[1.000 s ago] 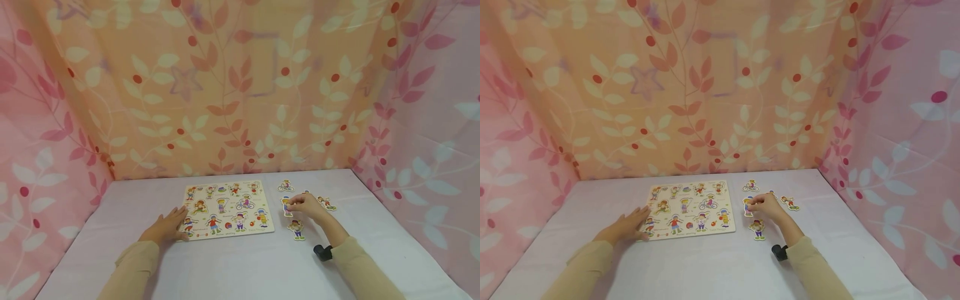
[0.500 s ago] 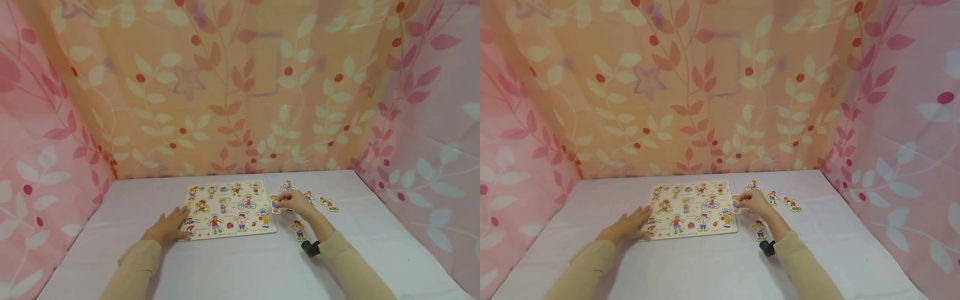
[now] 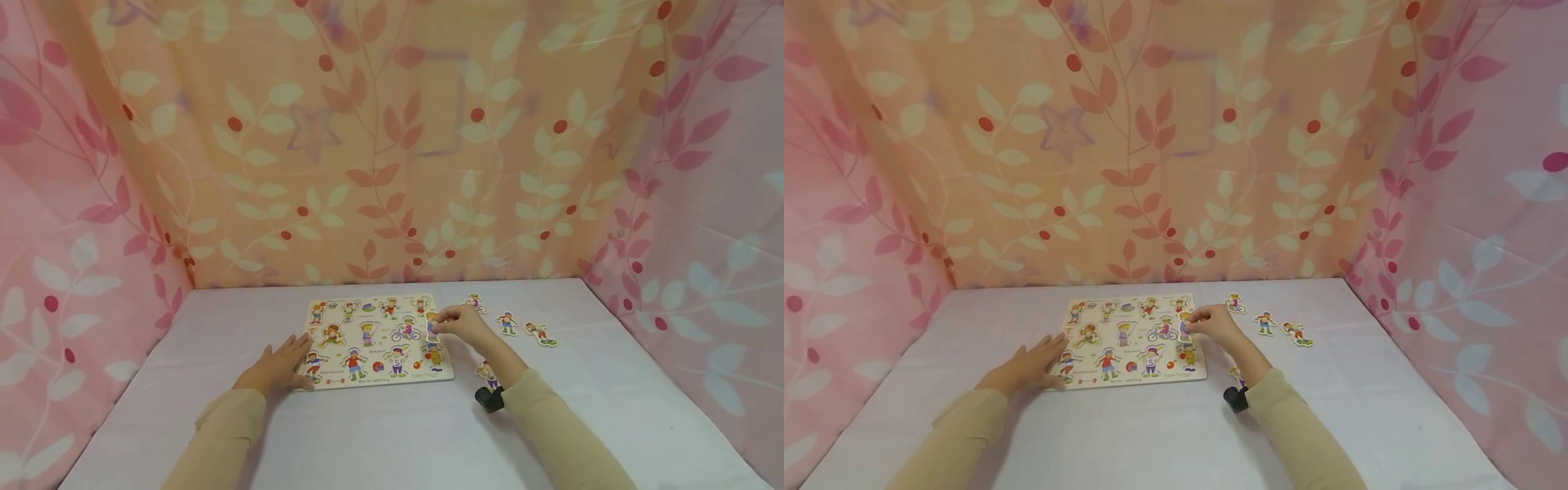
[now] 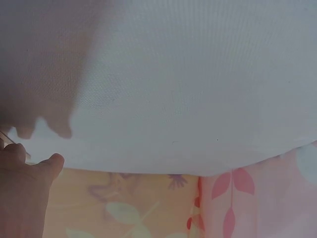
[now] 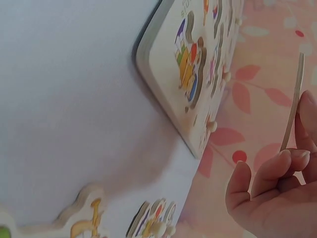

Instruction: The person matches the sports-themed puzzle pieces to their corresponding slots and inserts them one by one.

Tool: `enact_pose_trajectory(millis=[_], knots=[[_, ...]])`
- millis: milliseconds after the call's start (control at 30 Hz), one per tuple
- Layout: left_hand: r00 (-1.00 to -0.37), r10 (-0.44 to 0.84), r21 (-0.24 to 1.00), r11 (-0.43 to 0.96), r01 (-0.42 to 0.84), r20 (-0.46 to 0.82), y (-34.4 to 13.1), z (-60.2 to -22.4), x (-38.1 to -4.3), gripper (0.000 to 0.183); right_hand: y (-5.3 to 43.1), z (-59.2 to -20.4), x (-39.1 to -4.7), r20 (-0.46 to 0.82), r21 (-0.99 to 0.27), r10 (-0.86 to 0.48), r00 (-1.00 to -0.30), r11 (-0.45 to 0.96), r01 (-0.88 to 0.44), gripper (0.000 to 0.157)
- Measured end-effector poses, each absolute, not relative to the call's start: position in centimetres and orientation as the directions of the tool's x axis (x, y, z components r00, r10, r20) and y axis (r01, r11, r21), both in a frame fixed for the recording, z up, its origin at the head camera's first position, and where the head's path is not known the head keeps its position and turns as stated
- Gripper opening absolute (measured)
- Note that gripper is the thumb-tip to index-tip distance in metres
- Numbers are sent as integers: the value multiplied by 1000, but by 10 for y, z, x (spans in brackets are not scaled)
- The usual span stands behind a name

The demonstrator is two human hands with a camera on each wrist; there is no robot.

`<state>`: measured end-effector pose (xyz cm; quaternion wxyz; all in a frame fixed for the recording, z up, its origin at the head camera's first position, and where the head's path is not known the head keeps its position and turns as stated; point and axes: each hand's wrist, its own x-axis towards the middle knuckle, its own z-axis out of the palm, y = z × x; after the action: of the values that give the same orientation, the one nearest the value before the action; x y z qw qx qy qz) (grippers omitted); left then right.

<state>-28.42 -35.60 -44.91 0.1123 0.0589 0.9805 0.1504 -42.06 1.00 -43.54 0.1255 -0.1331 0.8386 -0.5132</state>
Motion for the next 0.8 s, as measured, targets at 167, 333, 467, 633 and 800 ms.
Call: enact_pose_trajectory(millis=[167, 333, 467, 633, 800], knots=[[-965, 141, 301, 951, 71, -219, -355, -448, -284, 100, -1, -436, -419, -72, -896, -354, -933, 433, -95, 14], [-966, 140, 289, 955, 73, -218, -355, -449, -284, 99, -14, -434, -415, -109, -897, -356, -928, 438, -63, 14], [-965, 133, 288, 956, 64, -226, -355, -449, -286, 100, -22, -434, -414, -135, -889, -352, -926, 455, -43, 14], [-966, 136, 293, 954, 67, -221, -356, -450, -286, 100, -30, -438, -415, -146, -898, -359, -922, 440, -29, 13], [-968, 154, 306, 948, 89, -197, -357, -451, -285, 100, -41, -445, -419, -171, -904, -384, -907, 428, -10, 13]])
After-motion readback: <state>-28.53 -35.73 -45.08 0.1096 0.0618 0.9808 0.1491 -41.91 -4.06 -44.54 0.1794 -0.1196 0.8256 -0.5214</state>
